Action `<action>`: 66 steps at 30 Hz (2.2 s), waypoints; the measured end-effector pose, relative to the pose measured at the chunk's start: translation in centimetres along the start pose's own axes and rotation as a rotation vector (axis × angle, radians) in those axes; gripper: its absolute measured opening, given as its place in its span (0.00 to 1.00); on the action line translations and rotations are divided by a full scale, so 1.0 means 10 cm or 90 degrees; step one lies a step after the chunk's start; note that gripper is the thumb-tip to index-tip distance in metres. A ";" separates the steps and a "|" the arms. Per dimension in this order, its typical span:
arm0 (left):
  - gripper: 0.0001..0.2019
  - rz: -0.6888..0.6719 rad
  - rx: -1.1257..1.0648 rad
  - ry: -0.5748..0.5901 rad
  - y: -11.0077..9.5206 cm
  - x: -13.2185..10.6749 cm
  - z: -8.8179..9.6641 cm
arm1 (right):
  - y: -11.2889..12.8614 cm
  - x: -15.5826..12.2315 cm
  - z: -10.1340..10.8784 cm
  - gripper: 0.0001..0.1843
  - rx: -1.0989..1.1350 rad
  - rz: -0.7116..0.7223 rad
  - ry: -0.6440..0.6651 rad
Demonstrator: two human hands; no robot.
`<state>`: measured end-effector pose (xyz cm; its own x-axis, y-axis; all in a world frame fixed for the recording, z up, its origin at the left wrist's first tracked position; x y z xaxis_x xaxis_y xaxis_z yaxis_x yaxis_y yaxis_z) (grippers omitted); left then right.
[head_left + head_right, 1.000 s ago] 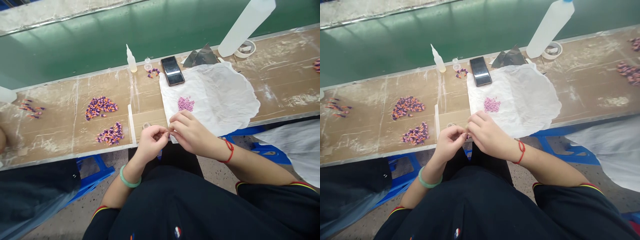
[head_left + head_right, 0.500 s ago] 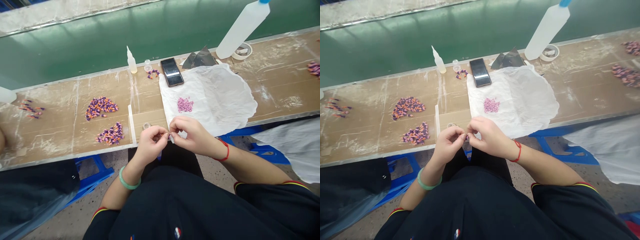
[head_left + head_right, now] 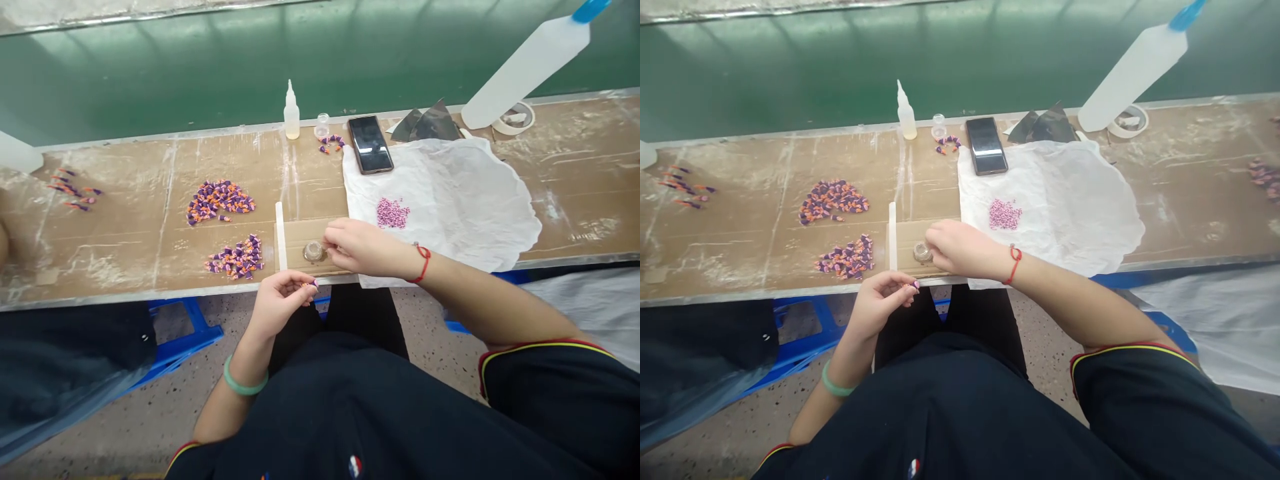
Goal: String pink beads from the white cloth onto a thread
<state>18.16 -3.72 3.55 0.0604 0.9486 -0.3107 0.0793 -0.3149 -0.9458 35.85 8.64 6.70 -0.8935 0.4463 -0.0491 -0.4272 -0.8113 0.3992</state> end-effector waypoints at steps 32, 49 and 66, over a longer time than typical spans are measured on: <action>0.09 -0.179 -0.283 -0.022 -0.27 -0.10 -0.02 | 0.55 -0.07 0.33 0.07 0.550 -0.024 0.056; 0.09 -0.222 -0.215 -0.054 -0.35 -0.20 -0.13 | 0.62 -0.19 0.37 0.06 0.404 0.058 -0.025; 0.06 -0.293 -0.149 -0.110 -0.35 -0.24 -0.18 | 0.74 -0.18 0.42 0.10 0.317 0.073 -0.057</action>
<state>19.54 -4.97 7.76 -0.1953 0.9756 0.1005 0.2793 0.1536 -0.9479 34.90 3.44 13.60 -0.9060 0.4134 0.0911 -0.1896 -0.5888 0.7857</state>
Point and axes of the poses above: each hand's wrist, its own x-axis towards the middle knuckle, its own z-axis out of the back of the hand, y = z × x, the point moved 1 cm from there along x, towards the middle knuckle, and after that the axes turned 6 degrees about y, right-handed, at the moved point
